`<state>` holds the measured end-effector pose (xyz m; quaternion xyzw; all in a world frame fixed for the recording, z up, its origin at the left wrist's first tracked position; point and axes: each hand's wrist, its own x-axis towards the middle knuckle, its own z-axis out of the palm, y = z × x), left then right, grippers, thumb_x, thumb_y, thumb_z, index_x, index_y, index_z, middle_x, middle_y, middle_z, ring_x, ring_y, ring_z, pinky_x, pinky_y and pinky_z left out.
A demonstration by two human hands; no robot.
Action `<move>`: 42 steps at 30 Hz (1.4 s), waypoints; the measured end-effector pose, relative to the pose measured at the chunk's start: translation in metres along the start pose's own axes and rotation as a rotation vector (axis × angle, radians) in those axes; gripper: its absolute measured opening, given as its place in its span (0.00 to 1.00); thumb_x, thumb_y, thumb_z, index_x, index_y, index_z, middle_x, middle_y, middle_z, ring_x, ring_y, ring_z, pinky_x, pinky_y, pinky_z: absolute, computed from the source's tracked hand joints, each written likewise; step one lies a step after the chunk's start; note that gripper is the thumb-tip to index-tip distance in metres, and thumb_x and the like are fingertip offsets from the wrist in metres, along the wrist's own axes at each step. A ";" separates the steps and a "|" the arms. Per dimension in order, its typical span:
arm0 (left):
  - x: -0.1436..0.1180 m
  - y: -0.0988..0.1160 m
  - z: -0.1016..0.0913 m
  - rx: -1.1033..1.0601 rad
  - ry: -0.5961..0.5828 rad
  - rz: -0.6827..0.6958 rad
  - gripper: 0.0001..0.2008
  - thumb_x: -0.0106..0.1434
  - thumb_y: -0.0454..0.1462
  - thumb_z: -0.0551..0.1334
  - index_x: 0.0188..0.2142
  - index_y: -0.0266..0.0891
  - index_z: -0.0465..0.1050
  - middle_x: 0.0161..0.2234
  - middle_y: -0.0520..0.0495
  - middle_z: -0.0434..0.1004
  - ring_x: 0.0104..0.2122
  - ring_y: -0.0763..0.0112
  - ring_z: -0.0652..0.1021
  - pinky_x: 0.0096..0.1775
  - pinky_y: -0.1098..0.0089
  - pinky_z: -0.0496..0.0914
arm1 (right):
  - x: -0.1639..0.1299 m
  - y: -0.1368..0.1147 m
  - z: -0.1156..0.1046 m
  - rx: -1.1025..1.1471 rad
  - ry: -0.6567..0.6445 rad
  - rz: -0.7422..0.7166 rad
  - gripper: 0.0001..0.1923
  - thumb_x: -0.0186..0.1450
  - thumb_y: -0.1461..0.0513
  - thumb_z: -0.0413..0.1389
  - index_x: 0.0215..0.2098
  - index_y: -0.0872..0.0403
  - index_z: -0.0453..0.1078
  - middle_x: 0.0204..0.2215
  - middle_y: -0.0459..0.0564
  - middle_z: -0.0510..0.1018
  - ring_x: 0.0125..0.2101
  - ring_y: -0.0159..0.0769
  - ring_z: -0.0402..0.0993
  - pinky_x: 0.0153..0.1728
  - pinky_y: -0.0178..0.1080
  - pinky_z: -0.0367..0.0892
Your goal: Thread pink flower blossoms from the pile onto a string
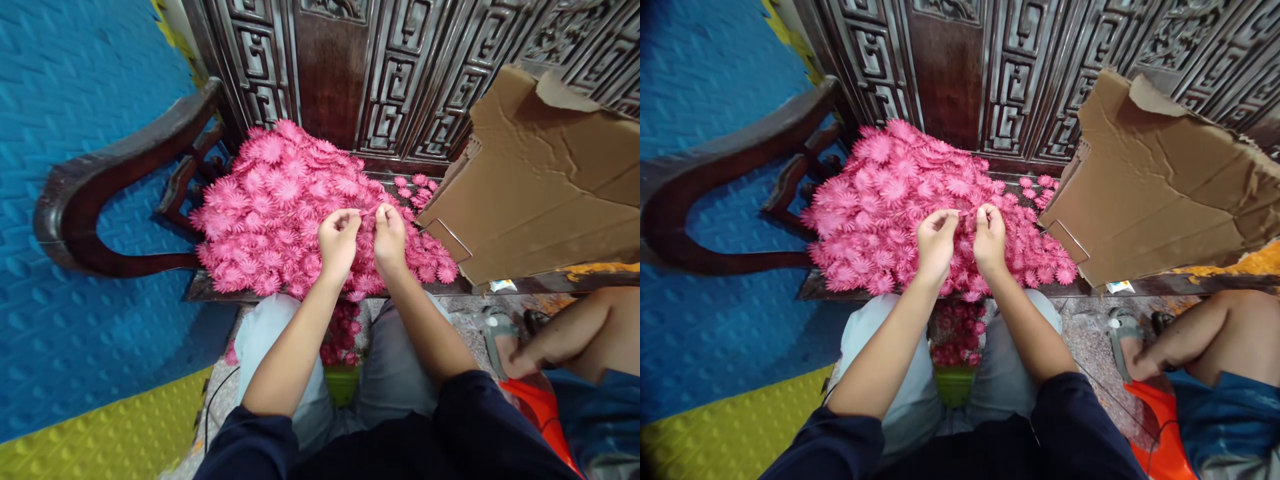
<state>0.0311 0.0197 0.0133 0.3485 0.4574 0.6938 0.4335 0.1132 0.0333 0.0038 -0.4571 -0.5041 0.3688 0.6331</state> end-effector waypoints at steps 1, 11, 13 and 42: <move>0.001 0.000 -0.001 0.009 -0.012 0.004 0.04 0.53 0.31 0.61 0.26 0.37 0.75 0.24 0.52 0.74 0.25 0.78 0.70 0.31 0.76 0.65 | 0.001 0.002 -0.001 0.033 -0.046 0.039 0.16 0.62 0.49 0.50 0.28 0.52 0.58 0.21 0.40 0.57 0.22 0.26 0.53 0.25 0.32 0.55; -0.002 0.012 -0.005 0.237 -0.017 0.187 0.04 0.56 0.33 0.60 0.28 0.37 0.74 0.27 0.51 0.75 0.24 0.79 0.68 0.30 0.76 0.65 | -0.006 -0.007 0.005 0.096 -0.069 -0.008 0.16 0.58 0.49 0.55 0.37 0.50 0.67 0.36 0.45 0.71 0.40 0.31 0.68 0.46 0.36 0.63; -0.002 0.012 -0.006 0.254 -0.018 0.213 0.04 0.57 0.33 0.61 0.29 0.37 0.74 0.28 0.51 0.76 0.25 0.79 0.68 0.30 0.76 0.65 | -0.006 -0.006 0.006 0.178 -0.064 0.019 0.14 0.56 0.51 0.59 0.35 0.50 0.68 0.34 0.44 0.72 0.37 0.29 0.70 0.44 0.36 0.65; 0.007 0.004 -0.011 0.142 -0.169 0.098 0.07 0.58 0.38 0.62 0.32 0.38 0.77 0.33 0.47 0.80 0.34 0.72 0.77 0.39 0.72 0.70 | -0.001 0.001 0.005 0.393 0.050 0.066 0.11 0.48 0.60 0.65 0.31 0.49 0.75 0.32 0.41 0.79 0.34 0.27 0.75 0.45 0.37 0.70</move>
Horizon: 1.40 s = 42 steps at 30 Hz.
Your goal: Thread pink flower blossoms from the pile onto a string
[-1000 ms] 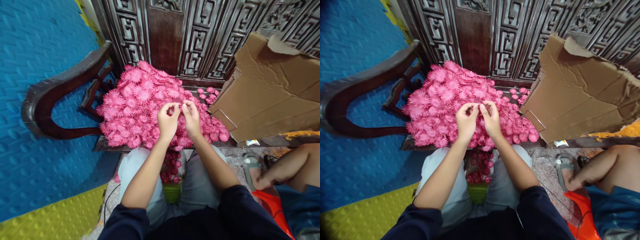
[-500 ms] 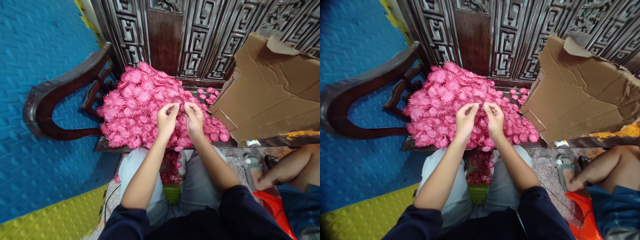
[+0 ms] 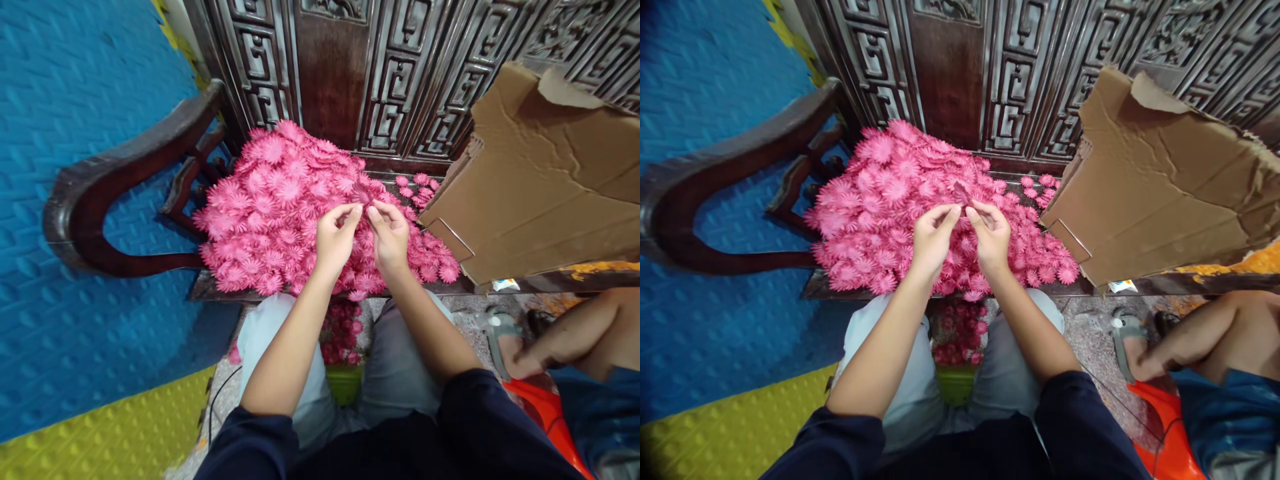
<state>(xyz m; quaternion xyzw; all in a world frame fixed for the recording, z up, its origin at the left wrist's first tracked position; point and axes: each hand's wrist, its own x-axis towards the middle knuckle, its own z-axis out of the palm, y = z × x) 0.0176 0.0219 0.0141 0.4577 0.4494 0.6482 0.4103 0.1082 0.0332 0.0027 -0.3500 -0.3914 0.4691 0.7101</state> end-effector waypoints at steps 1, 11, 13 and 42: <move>0.000 0.000 0.000 0.011 -0.003 0.011 0.07 0.58 0.38 0.62 0.32 0.37 0.76 0.33 0.47 0.80 0.34 0.72 0.77 0.39 0.72 0.70 | 0.000 0.000 0.000 0.000 -0.004 -0.004 0.11 0.48 0.60 0.66 0.30 0.49 0.75 0.31 0.41 0.79 0.34 0.27 0.75 0.44 0.36 0.71; -0.007 0.006 -0.001 0.286 0.094 0.245 0.05 0.61 0.34 0.58 0.29 0.37 0.71 0.30 0.48 0.74 0.30 0.73 0.72 0.35 0.72 0.66 | -0.003 -0.001 0.005 -0.019 -0.020 0.041 0.11 0.46 0.61 0.66 0.29 0.50 0.77 0.31 0.42 0.81 0.36 0.31 0.77 0.46 0.39 0.72; -0.007 0.006 0.000 0.306 0.104 0.261 0.05 0.61 0.34 0.58 0.29 0.38 0.70 0.30 0.48 0.74 0.31 0.72 0.72 0.35 0.72 0.66 | -0.004 -0.001 0.005 -0.026 -0.027 0.046 0.10 0.47 0.62 0.66 0.30 0.50 0.77 0.32 0.43 0.81 0.37 0.31 0.77 0.47 0.40 0.72; -0.004 0.014 -0.008 0.439 0.092 0.397 0.04 0.59 0.37 0.62 0.32 0.41 0.76 0.34 0.48 0.75 0.40 0.68 0.75 0.46 0.66 0.68 | -0.004 0.000 0.004 0.011 -0.082 0.124 0.13 0.49 0.52 0.65 0.28 0.51 0.74 0.27 0.41 0.78 0.30 0.28 0.74 0.43 0.39 0.71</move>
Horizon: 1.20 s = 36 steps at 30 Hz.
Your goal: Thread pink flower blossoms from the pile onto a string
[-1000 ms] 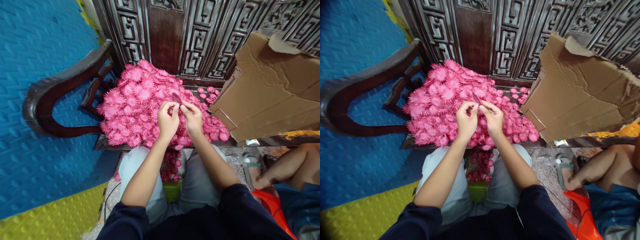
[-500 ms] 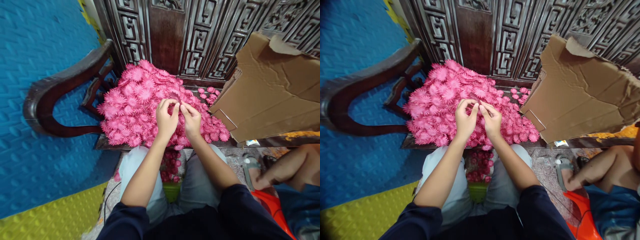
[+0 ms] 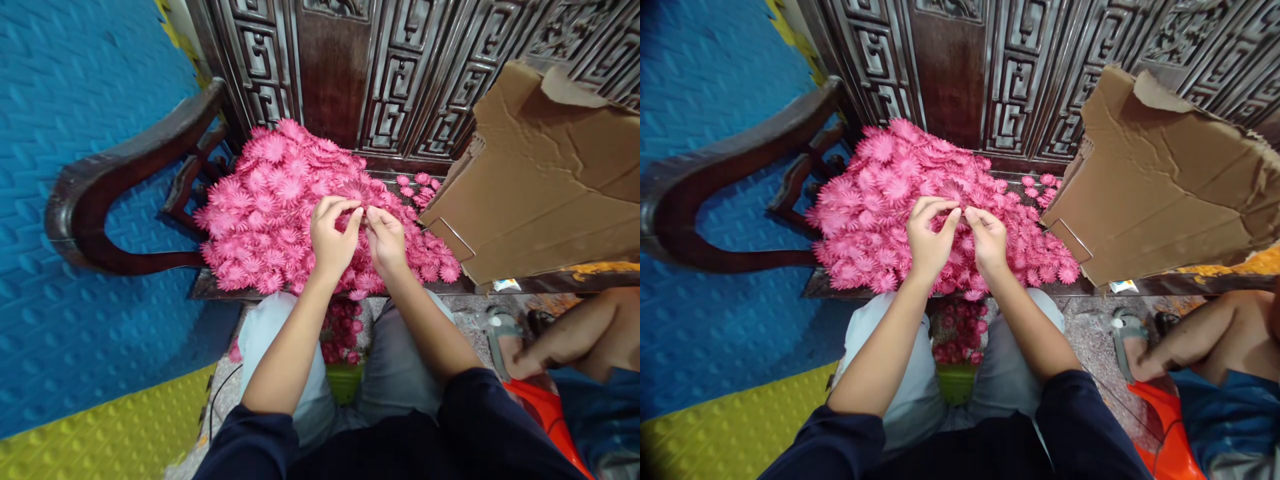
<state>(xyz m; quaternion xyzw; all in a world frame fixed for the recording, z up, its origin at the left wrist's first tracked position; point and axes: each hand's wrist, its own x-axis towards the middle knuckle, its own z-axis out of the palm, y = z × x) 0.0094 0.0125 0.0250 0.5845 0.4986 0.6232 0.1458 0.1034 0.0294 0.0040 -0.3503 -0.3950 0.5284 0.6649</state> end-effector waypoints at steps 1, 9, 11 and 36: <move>0.000 0.000 0.000 -0.002 -0.002 0.000 0.04 0.59 0.37 0.62 0.32 0.42 0.76 0.34 0.48 0.76 0.40 0.69 0.75 0.46 0.66 0.68 | 0.001 0.000 0.000 -0.001 -0.005 0.004 0.14 0.48 0.51 0.65 0.28 0.51 0.73 0.26 0.41 0.78 0.30 0.28 0.74 0.43 0.39 0.71; 0.000 0.000 -0.001 -0.055 -0.002 0.001 0.07 0.59 0.40 0.62 0.32 0.41 0.78 0.33 0.48 0.77 0.38 0.69 0.75 0.45 0.66 0.69 | 0.003 -0.003 0.000 0.085 -0.011 0.050 0.16 0.42 0.52 0.68 0.23 0.51 0.73 0.25 0.39 0.78 0.30 0.26 0.73 0.43 0.36 0.70; 0.000 -0.001 -0.001 -0.061 -0.009 -0.004 0.07 0.59 0.40 0.62 0.32 0.41 0.78 0.33 0.48 0.77 0.38 0.69 0.75 0.45 0.65 0.69 | 0.003 -0.004 0.000 0.089 -0.012 0.068 0.15 0.42 0.53 0.69 0.24 0.51 0.74 0.25 0.40 0.78 0.29 0.26 0.73 0.42 0.36 0.70; -0.001 0.001 -0.001 0.004 0.005 -0.019 0.07 0.59 0.40 0.62 0.30 0.41 0.77 0.32 0.49 0.77 0.37 0.69 0.75 0.44 0.66 0.67 | 0.001 -0.011 -0.002 -0.127 0.019 -0.093 0.07 0.50 0.57 0.64 0.26 0.51 0.76 0.24 0.42 0.79 0.26 0.29 0.72 0.35 0.37 0.70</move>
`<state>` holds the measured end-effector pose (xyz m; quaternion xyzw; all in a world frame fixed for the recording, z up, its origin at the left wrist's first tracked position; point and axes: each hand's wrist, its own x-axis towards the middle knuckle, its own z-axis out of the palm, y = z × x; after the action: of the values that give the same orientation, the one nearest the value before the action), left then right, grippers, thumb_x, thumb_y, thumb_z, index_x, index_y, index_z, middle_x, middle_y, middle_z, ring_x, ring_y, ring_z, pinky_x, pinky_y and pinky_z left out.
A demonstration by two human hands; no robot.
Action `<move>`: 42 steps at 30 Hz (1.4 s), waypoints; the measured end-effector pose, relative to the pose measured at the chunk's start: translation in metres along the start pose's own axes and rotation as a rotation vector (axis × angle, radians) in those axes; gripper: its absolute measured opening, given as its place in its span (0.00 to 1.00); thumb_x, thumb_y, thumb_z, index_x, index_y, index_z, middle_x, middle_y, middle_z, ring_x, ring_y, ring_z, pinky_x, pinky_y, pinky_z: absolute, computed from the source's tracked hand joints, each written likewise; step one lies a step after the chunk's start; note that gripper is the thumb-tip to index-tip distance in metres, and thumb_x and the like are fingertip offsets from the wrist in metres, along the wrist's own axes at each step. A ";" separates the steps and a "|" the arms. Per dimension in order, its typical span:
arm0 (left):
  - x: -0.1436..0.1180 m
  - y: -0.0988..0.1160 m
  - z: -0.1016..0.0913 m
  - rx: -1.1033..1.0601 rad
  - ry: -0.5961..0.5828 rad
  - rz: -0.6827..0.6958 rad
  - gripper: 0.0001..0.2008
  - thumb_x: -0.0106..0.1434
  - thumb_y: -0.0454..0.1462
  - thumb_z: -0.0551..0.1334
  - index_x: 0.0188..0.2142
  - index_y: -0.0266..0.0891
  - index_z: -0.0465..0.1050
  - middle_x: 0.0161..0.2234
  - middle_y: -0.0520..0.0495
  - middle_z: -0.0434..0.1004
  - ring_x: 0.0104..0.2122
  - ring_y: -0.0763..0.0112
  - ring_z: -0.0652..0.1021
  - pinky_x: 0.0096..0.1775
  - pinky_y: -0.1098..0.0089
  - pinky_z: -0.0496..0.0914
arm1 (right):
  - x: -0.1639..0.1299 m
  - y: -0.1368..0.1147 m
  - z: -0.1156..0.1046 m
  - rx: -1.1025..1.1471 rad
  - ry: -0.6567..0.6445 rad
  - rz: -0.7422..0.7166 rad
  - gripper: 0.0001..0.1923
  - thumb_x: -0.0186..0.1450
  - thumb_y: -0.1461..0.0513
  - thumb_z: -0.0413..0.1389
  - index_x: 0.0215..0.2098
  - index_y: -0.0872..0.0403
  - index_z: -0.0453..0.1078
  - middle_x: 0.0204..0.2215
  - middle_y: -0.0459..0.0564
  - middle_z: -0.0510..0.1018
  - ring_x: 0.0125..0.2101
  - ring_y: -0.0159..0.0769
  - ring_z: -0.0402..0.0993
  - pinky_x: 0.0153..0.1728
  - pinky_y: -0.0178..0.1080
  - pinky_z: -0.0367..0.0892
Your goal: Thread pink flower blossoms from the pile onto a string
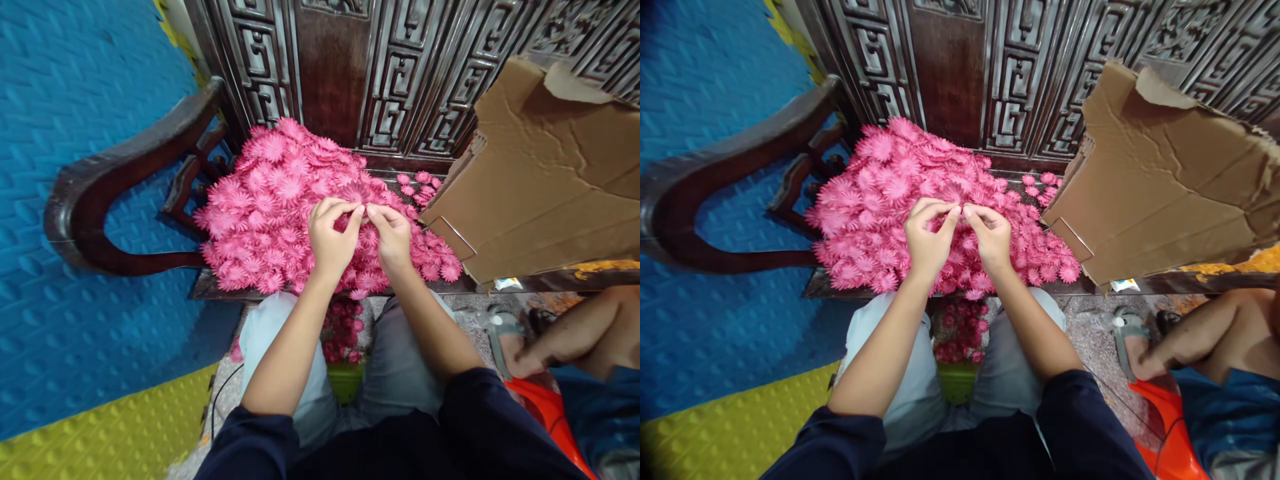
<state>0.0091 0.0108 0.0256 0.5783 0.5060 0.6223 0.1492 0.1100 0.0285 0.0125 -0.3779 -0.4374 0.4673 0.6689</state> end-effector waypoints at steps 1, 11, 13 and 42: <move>0.000 0.000 0.000 0.022 0.002 0.003 0.07 0.59 0.40 0.62 0.30 0.41 0.77 0.32 0.48 0.77 0.36 0.68 0.75 0.44 0.65 0.67 | 0.000 -0.001 0.000 -0.020 0.002 -0.016 0.07 0.50 0.57 0.64 0.26 0.52 0.76 0.23 0.42 0.79 0.26 0.29 0.72 0.35 0.37 0.70; -0.002 0.003 0.001 0.179 0.017 0.059 0.07 0.59 0.39 0.62 0.29 0.40 0.77 0.31 0.49 0.78 0.35 0.68 0.75 0.44 0.64 0.66 | -0.002 -0.002 0.000 -0.078 0.037 -0.067 0.07 0.51 0.58 0.64 0.26 0.53 0.76 0.22 0.42 0.78 0.24 0.28 0.73 0.32 0.35 0.70; -0.002 0.002 0.001 0.171 0.014 0.059 0.07 0.59 0.39 0.62 0.30 0.40 0.77 0.32 0.48 0.78 0.36 0.67 0.75 0.44 0.63 0.66 | -0.003 -0.001 -0.001 -0.098 0.049 -0.091 0.06 0.52 0.59 0.63 0.26 0.53 0.76 0.25 0.44 0.80 0.27 0.29 0.75 0.35 0.36 0.71; 0.007 -0.002 0.001 -0.171 -0.119 -0.012 0.05 0.59 0.36 0.62 0.30 0.39 0.76 0.29 0.50 0.77 0.32 0.74 0.75 0.37 0.72 0.69 | -0.006 -0.008 -0.004 -0.421 0.037 -0.399 0.04 0.59 0.62 0.57 0.28 0.55 0.73 0.34 0.51 0.81 0.38 0.35 0.78 0.38 0.40 0.72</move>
<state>0.0069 0.0173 0.0275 0.5962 0.4448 0.6270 0.2315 0.1147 0.0206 0.0172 -0.4237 -0.5780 0.2185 0.6623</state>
